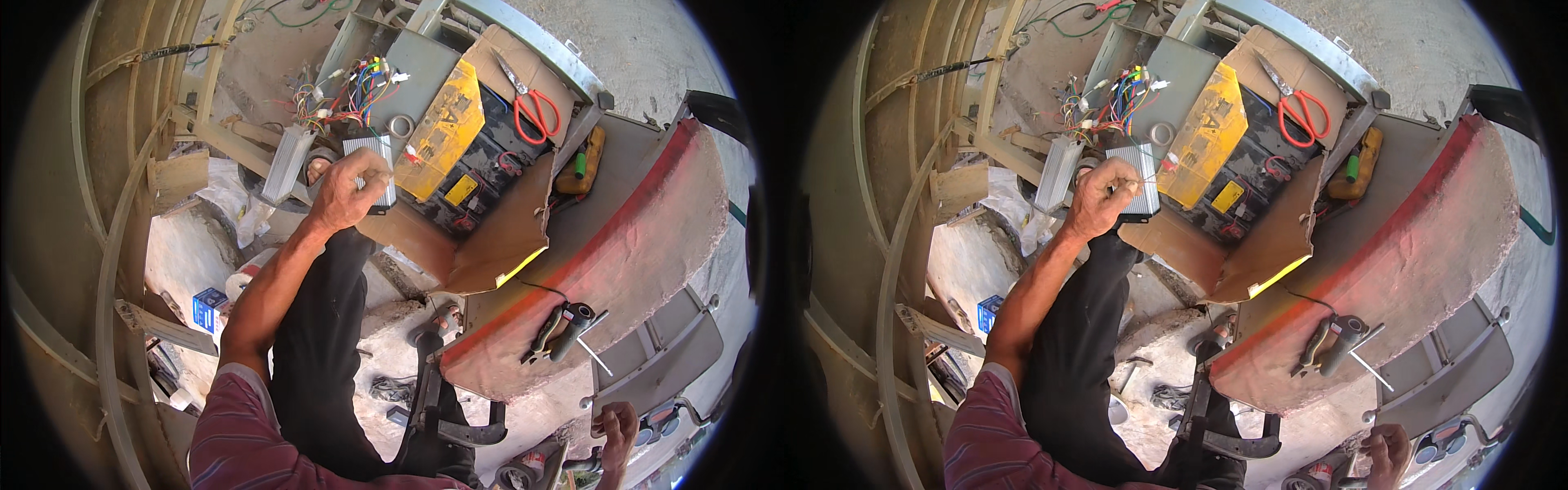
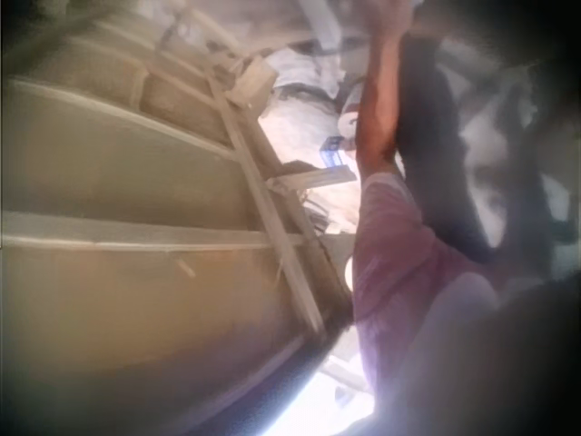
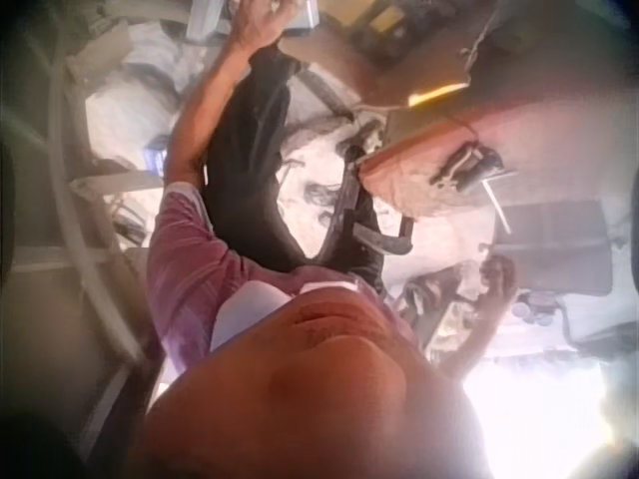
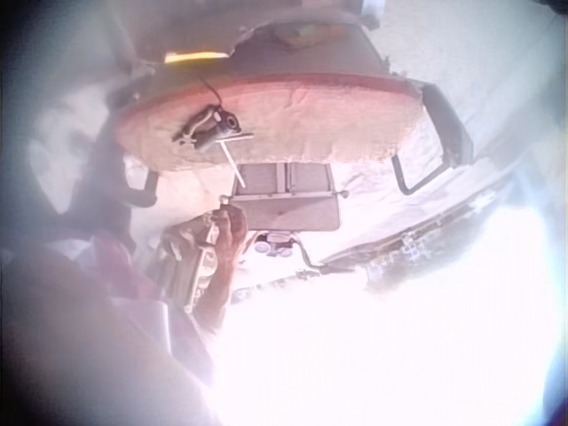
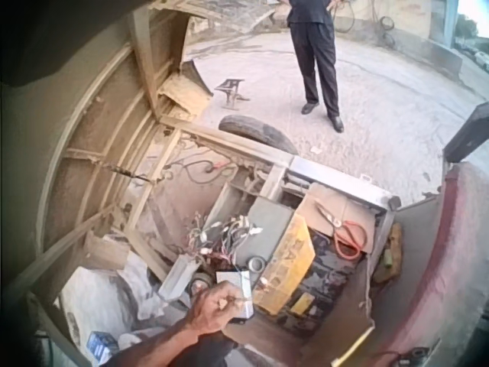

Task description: The person works on a small electronic device with exposed wires, repeatedly connecting and disconnecting plugs and wires. They occasionally stand, walk around the workshop, and return to continue manipulating the wiring and components.

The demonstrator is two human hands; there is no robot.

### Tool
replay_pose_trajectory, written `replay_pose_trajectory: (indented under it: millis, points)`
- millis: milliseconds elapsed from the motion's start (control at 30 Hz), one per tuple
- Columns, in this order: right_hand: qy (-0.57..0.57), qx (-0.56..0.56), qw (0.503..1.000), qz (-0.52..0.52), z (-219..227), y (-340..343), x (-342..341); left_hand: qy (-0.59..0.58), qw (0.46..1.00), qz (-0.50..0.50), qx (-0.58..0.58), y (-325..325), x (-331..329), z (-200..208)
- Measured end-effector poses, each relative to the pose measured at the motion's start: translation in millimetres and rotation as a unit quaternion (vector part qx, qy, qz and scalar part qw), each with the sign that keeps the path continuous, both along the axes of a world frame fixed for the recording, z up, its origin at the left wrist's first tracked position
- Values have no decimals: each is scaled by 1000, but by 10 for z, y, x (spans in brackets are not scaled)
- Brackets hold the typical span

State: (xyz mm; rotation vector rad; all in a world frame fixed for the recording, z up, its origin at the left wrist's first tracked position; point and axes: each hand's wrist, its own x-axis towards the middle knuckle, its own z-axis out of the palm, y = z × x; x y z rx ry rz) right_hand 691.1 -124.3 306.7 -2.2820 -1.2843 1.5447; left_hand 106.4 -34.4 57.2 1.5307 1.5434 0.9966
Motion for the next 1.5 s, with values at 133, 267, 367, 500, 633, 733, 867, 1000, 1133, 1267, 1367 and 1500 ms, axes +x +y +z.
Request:
replay_pose_trajectory:
  millis: [133,267,367,500,633,733,867,1000,1133,1267,1367,1500]
  points:
    - [159,110,957,214,-619,1147,-1722,-6,998,-46,49,74,-137,63]
    - [177,260,867,386,-1556,1855,-3176,0,999,-38,-3,-25,-254,113]
    - [264,212,844,416,-2039,2002,-3939,-52,998,-34,33,-8,-404,65]
    - [322,162,811,462,-2365,2094,-4405,-163,984,57,-34,-132,-568,75]
    - [353,105,828,422,-2406,2056,-4498,-258,953,146,-63,-106,-647,32]
    - [350,118,837,403,-2424,2047,-4560,-294,940,160,-58,-5,-652,4]
    - [375,97,868,312,-2468,2031,-4638,-398,896,183,-77,180,-648,-38]
    - [356,81,887,282,-2509,2091,-4635,-448,873,139,-136,285,-647,-82]
    - [373,72,888,260,-2527,2099,-4642,-420,889,132,-124,309,-586,-120]
    - [396,59,885,239,-2556,2105,-4634,-385,906,117,-131,355,-611,-146]
    - [414,35,888,196,-2605,2100,-4657,-392,899,120,-152,379,-637,-140]
    - [402,31,899,173,-2651,2090,-4701,-379,902,112,-171,414,-660,-109]
